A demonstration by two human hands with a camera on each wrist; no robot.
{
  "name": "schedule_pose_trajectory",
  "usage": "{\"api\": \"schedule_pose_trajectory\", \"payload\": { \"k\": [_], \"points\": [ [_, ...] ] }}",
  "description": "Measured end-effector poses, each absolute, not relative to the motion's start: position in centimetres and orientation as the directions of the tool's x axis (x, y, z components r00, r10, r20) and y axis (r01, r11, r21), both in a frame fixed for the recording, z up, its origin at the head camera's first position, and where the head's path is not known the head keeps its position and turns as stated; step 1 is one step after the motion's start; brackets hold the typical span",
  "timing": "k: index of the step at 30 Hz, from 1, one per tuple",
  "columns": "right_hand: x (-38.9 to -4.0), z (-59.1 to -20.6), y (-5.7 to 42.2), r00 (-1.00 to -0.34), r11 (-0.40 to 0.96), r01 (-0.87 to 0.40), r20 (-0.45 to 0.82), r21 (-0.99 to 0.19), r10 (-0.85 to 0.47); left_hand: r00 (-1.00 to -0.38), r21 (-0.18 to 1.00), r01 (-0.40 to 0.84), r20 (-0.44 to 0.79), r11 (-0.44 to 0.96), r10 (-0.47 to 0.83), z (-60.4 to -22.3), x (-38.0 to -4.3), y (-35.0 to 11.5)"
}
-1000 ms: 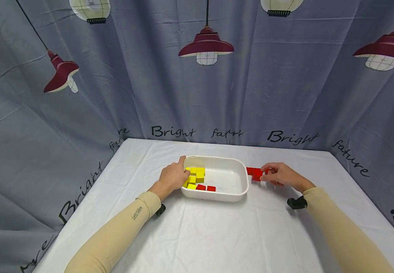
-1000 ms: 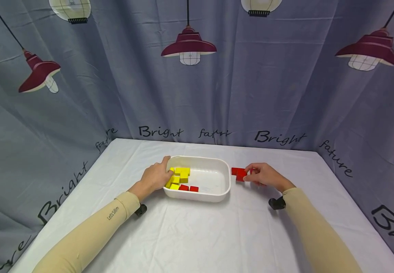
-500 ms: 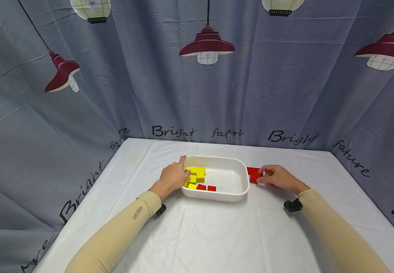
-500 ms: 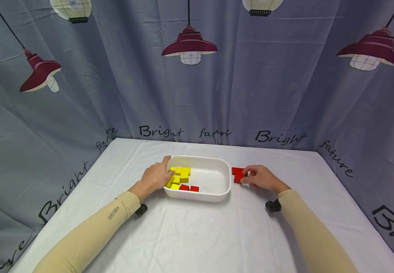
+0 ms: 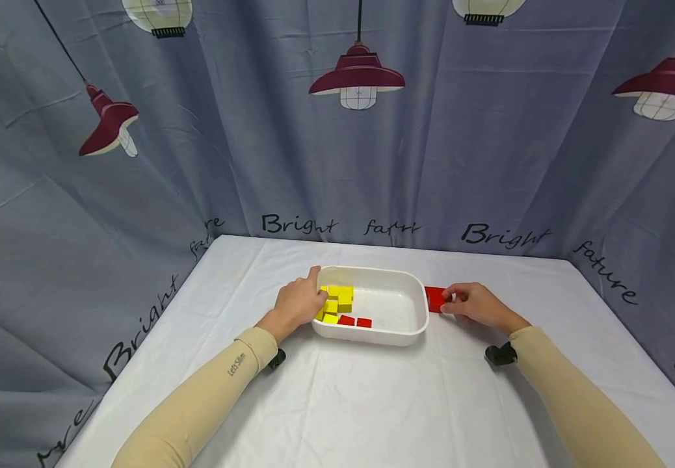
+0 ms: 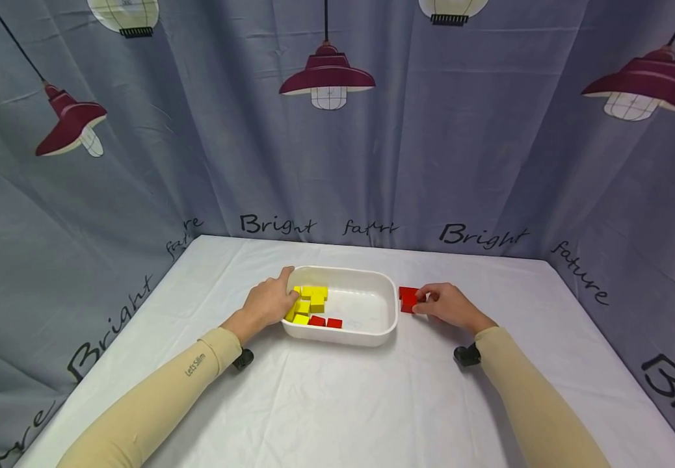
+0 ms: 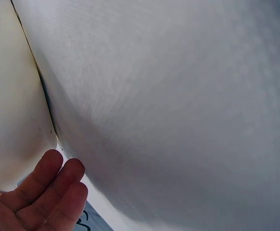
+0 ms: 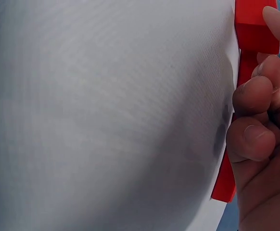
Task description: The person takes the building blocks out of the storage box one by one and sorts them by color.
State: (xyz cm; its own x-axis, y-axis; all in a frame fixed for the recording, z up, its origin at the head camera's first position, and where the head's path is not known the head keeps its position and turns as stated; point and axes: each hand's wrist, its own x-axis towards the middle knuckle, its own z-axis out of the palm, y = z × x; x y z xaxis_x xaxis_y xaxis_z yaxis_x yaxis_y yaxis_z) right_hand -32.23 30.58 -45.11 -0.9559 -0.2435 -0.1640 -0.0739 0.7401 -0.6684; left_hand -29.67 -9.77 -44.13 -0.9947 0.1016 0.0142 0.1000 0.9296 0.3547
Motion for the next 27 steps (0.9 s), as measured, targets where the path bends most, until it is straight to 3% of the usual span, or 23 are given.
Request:
{"api": "schedule_pose_trajectory", "payload": {
  "k": [27],
  "points": [
    [-32.0,-42.8,29.8,-0.958,0.733,-0.119,-0.118,-0.67,-0.263,-0.995,0.362,0.1,0.009,0.927,0.103,-44.0,-29.5,-9.8]
  ]
}}
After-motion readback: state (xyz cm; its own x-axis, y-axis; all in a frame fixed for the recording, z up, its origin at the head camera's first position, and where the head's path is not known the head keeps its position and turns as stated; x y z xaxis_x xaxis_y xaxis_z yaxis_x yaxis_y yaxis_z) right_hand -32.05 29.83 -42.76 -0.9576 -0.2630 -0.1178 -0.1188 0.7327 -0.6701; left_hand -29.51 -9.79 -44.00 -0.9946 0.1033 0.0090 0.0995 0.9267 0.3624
